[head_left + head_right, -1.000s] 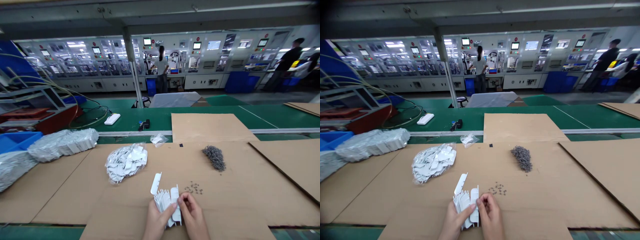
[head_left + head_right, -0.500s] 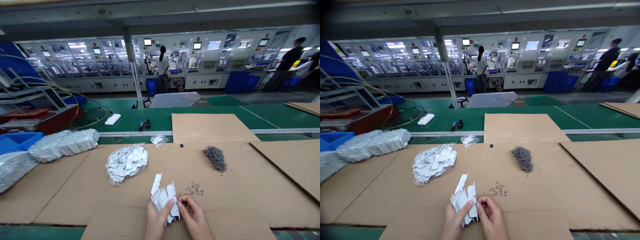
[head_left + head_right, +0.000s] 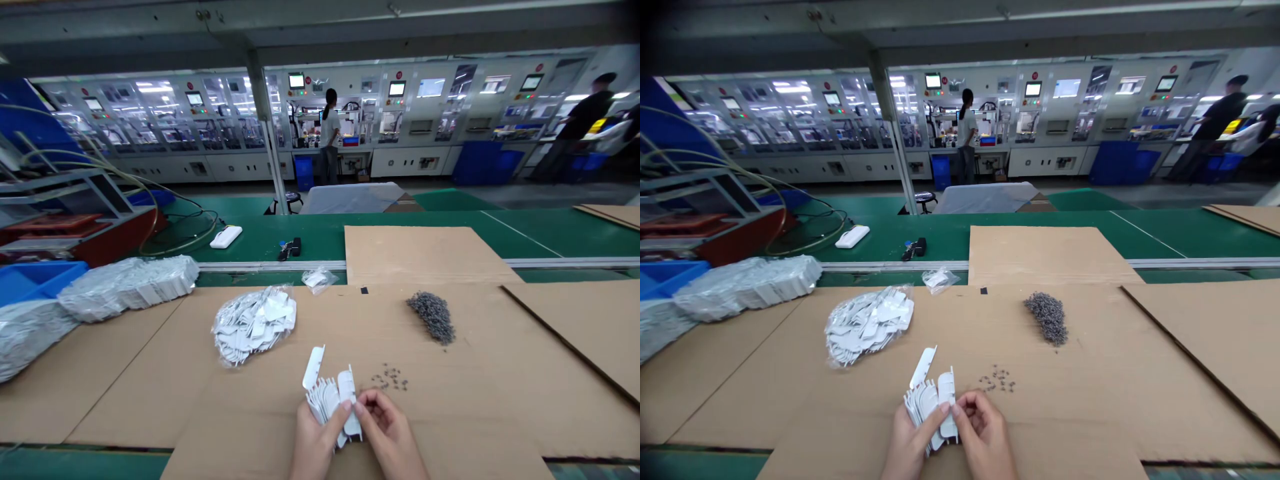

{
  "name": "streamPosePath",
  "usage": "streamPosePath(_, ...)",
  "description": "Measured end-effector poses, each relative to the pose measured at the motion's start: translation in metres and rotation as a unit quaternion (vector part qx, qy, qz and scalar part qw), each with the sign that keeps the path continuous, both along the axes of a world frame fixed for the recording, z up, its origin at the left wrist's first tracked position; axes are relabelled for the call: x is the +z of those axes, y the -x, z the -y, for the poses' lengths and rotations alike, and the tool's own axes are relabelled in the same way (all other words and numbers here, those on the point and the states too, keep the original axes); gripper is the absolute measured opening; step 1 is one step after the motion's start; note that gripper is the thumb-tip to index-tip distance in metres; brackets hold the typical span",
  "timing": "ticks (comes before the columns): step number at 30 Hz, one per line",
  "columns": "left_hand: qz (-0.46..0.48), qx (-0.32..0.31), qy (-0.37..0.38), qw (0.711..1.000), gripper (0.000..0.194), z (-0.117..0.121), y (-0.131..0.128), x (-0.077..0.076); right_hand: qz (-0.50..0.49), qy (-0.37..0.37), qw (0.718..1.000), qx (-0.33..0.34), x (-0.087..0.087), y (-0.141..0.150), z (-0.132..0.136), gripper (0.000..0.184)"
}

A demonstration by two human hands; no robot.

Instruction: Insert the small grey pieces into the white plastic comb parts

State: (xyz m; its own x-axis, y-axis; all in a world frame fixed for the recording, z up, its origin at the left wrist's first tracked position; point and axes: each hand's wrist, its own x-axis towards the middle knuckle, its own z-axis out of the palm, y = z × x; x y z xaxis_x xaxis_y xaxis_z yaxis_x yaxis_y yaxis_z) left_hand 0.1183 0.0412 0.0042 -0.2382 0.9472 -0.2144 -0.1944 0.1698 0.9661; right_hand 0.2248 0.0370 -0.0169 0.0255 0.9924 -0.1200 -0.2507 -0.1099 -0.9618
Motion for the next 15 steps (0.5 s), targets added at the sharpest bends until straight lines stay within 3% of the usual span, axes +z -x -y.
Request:
streamPosePath(4,0.001,-0.001,-0.007,1.000,0.035,0.001,0.000,-0.004,-0.011,0.031,0.999,0.035,0.004,-0.007,-0.003,0.023)
streamPosePath(11,-0.001,0.021,0.009,1.000,0.035,0.000,-0.001,-0.008,-0.062,0.099,0.978,0.174,0.009,-0.020,-0.011,0.026)
streamPosePath(13,0.007,0.033,0.011,0.999,0.034,-0.002,0.000,-0.008,-0.076,0.090,0.983,0.143,0.007,-0.023,-0.012,0.025)
streamPosePath(15,0.022,0.060,0.007,0.998,0.035,-0.004,0.001,-0.007,-0.058,0.066,0.994,0.058,0.004,-0.029,-0.011,0.025)
